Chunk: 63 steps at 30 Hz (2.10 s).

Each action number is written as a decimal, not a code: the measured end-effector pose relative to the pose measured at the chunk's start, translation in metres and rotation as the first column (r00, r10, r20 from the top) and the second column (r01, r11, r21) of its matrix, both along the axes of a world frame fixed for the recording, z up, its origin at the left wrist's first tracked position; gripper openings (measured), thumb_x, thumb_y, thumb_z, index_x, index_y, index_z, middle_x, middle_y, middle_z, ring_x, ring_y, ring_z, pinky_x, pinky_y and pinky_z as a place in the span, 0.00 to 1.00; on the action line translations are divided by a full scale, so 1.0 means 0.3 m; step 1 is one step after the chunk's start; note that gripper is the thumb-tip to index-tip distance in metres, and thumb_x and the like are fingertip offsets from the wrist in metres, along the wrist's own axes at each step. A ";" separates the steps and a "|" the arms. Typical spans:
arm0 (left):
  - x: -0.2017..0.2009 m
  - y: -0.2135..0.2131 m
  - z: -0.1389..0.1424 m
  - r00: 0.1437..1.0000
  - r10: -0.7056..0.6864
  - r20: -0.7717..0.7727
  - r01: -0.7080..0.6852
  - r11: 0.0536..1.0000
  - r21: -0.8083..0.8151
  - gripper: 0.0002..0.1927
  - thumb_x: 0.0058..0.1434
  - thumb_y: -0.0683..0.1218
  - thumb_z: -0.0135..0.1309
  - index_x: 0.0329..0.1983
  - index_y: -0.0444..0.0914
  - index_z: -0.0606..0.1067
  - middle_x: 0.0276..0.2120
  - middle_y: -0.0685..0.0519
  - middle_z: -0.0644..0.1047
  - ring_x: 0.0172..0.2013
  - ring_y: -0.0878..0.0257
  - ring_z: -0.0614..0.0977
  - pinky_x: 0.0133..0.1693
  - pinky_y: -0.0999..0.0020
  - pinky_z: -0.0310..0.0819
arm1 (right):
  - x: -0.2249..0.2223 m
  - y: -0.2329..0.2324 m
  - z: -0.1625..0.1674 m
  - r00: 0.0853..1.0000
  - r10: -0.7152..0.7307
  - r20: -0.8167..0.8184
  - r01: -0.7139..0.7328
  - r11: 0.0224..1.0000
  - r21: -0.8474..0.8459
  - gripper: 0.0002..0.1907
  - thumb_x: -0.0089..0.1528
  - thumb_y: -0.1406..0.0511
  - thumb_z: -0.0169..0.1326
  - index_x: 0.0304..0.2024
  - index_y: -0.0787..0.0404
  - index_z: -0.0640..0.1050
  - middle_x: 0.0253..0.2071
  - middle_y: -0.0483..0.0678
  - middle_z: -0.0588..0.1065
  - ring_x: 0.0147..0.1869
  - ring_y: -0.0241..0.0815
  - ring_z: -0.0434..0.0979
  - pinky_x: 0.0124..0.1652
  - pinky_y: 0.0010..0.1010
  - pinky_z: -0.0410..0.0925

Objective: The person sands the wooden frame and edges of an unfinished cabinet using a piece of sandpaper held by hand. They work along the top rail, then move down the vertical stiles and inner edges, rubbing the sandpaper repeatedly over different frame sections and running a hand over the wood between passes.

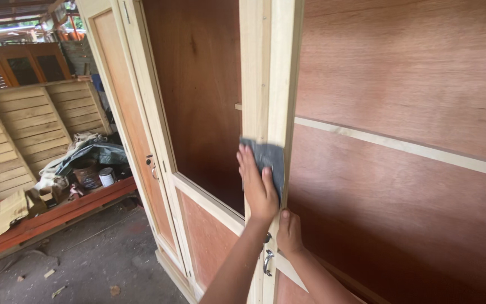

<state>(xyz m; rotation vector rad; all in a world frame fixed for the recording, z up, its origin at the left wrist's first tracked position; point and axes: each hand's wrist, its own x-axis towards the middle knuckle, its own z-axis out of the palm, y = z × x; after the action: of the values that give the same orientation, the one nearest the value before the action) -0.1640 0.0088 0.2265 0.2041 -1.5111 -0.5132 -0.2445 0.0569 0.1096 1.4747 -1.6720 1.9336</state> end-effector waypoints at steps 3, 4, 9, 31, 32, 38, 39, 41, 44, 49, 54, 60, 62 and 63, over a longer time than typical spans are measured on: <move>-0.041 -0.112 0.150 0.999 -0.016 0.029 0.018 0.996 -0.092 0.31 0.77 0.50 0.37 0.79 0.36 0.51 0.79 0.40 0.51 0.79 0.39 0.49 0.75 0.46 0.41 | -0.030 -0.038 -0.054 0.998 0.044 0.041 -0.042 0.999 -0.029 0.39 0.69 0.42 0.29 0.36 0.70 0.75 0.25 0.55 0.75 0.30 0.44 0.76 0.33 0.36 0.69; -0.054 -0.145 0.197 0.999 -0.011 0.031 0.015 0.994 -0.109 0.31 0.77 0.51 0.36 0.80 0.36 0.50 0.79 0.40 0.50 0.79 0.39 0.48 0.75 0.46 0.41 | -0.039 -0.054 -0.058 0.997 0.064 0.045 -0.063 0.997 -0.040 0.40 0.69 0.42 0.29 0.36 0.70 0.76 0.26 0.54 0.76 0.30 0.44 0.76 0.34 0.36 0.69; -0.062 -0.155 0.064 0.999 -0.015 0.046 0.020 0.995 -0.097 0.31 0.78 0.52 0.33 0.80 0.34 0.48 0.80 0.38 0.48 0.80 0.38 0.47 0.76 0.46 0.40 | -0.071 -0.091 -0.105 0.978 0.174 0.111 -0.165 0.983 -0.080 0.39 0.71 0.41 0.31 0.36 0.70 0.75 0.27 0.52 0.75 0.32 0.42 0.74 0.34 0.37 0.69; 0.079 -0.152 -0.358 0.922 0.059 0.383 -0.087 0.995 0.057 0.34 0.73 0.50 0.45 0.77 0.32 0.53 0.77 0.38 0.50 0.75 0.40 0.51 0.69 0.47 0.47 | -0.110 -0.198 -0.194 0.988 0.127 0.088 -0.123 0.991 -0.057 0.37 0.72 0.45 0.31 0.39 0.70 0.77 0.31 0.53 0.78 0.36 0.41 0.76 0.37 0.35 0.70; 0.073 -0.148 -0.394 0.940 0.045 0.337 -0.075 0.994 0.077 0.32 0.72 0.48 0.47 0.75 0.32 0.56 0.77 0.38 0.53 0.75 0.39 0.54 0.69 0.49 0.52 | -0.113 -0.201 -0.194 0.987 0.148 0.062 -0.143 0.986 -0.084 0.37 0.72 0.45 0.31 0.42 0.70 0.77 0.34 0.53 0.79 0.39 0.40 0.79 0.38 0.34 0.71; 0.055 -0.152 -0.481 0.989 0.045 0.140 -0.069 0.982 0.176 0.25 0.65 0.47 0.58 0.64 0.34 0.73 0.58 0.42 0.73 0.57 0.45 0.78 0.55 0.58 0.75 | -0.126 -0.216 -0.184 0.976 0.212 0.047 -0.208 0.975 -0.074 0.39 0.71 0.43 0.30 0.45 0.70 0.79 0.36 0.55 0.82 0.41 0.41 0.82 0.40 0.34 0.73; 0.056 -0.150 -0.484 0.992 0.051 0.118 -0.073 0.979 0.192 0.25 0.63 0.47 0.60 0.62 0.35 0.75 0.53 0.44 0.76 0.52 0.47 0.81 0.52 0.59 0.77 | -0.128 -0.218 -0.187 0.975 0.219 0.036 -0.216 0.973 -0.077 0.39 0.71 0.43 0.30 0.46 0.70 0.79 0.37 0.54 0.82 0.42 0.41 0.83 0.40 0.34 0.73; 0.046 -0.153 -0.454 0.994 0.074 0.082 -0.087 0.983 0.161 0.23 0.63 0.47 0.60 0.61 0.36 0.76 0.51 0.44 0.76 0.52 0.48 0.80 0.51 0.59 0.76 | -0.132 -0.224 -0.194 0.976 0.216 0.025 -0.213 0.973 -0.091 0.39 0.71 0.43 0.31 0.44 0.71 0.78 0.35 0.54 0.81 0.40 0.41 0.81 0.39 0.35 0.72; -0.024 -0.205 -0.279 0.971 0.238 -0.002 -0.238 0.971 0.032 0.23 0.65 0.46 0.59 0.64 0.37 0.76 0.52 0.44 0.75 0.53 0.48 0.77 0.58 0.57 0.71 | -0.134 -0.237 -0.209 0.983 0.185 0.011 -0.183 0.980 -0.080 0.38 0.72 0.43 0.30 0.38 0.70 0.76 0.30 0.53 0.77 0.35 0.41 0.77 0.36 0.36 0.69; -0.105 -0.343 0.031 0.959 0.274 0.068 -0.267 0.959 -0.090 0.25 0.75 0.48 0.49 0.73 0.38 0.67 0.75 0.42 0.64 0.75 0.46 0.64 0.72 0.45 0.49 | -0.130 -0.256 -0.225 0.986 0.149 0.073 -0.145 0.988 -0.051 0.39 0.72 0.43 0.30 0.36 0.71 0.75 0.25 0.53 0.74 0.31 0.42 0.73 0.32 0.38 0.67; -0.019 -0.265 -0.193 0.995 0.078 0.063 -0.075 0.996 -0.046 0.26 0.76 0.47 0.44 0.75 0.33 0.61 0.76 0.38 0.59 0.76 0.45 0.60 0.73 0.56 0.57 | -0.128 -0.256 -0.217 0.993 0.115 0.037 -0.114 0.993 -0.041 0.41 0.71 0.41 0.28 0.37 0.72 0.75 0.29 0.53 0.77 0.34 0.43 0.78 0.34 0.38 0.69; 0.009 -0.232 -0.254 0.993 0.073 0.090 -0.070 0.997 -0.034 0.27 0.75 0.44 0.45 0.74 0.29 0.60 0.75 0.34 0.59 0.76 0.42 0.60 0.72 0.56 0.57 | -0.127 -0.267 -0.206 0.988 0.150 0.022 -0.147 0.984 -0.099 0.42 0.72 0.40 0.28 0.41 0.73 0.74 0.34 0.54 0.77 0.38 0.45 0.77 0.38 0.38 0.69; -0.045 -0.293 -0.110 0.996 0.080 0.026 -0.077 0.991 -0.107 0.26 0.76 0.44 0.44 0.75 0.30 0.60 0.76 0.35 0.58 0.77 0.42 0.60 0.73 0.57 0.57 | -0.128 -0.274 -0.205 0.990 0.125 0.062 -0.121 0.991 -0.062 0.42 0.72 0.40 0.28 0.39 0.72 0.74 0.31 0.54 0.76 0.36 0.45 0.77 0.37 0.38 0.69; -0.068 -0.312 -0.049 0.996 0.086 -0.008 -0.086 0.987 -0.134 0.26 0.77 0.44 0.43 0.76 0.31 0.60 0.76 0.35 0.59 0.77 0.43 0.60 0.74 0.57 0.57 | -0.126 -0.275 -0.200 0.991 0.110 0.081 -0.107 0.993 -0.043 0.42 0.72 0.40 0.28 0.38 0.72 0.74 0.30 0.54 0.76 0.35 0.44 0.77 0.37 0.38 0.69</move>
<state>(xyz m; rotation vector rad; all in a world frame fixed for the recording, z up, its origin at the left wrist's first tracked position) -0.1843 -0.0847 0.2119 0.1632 -1.5217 -0.3412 -0.2824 -0.0257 0.0494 1.5204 -1.6091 2.0994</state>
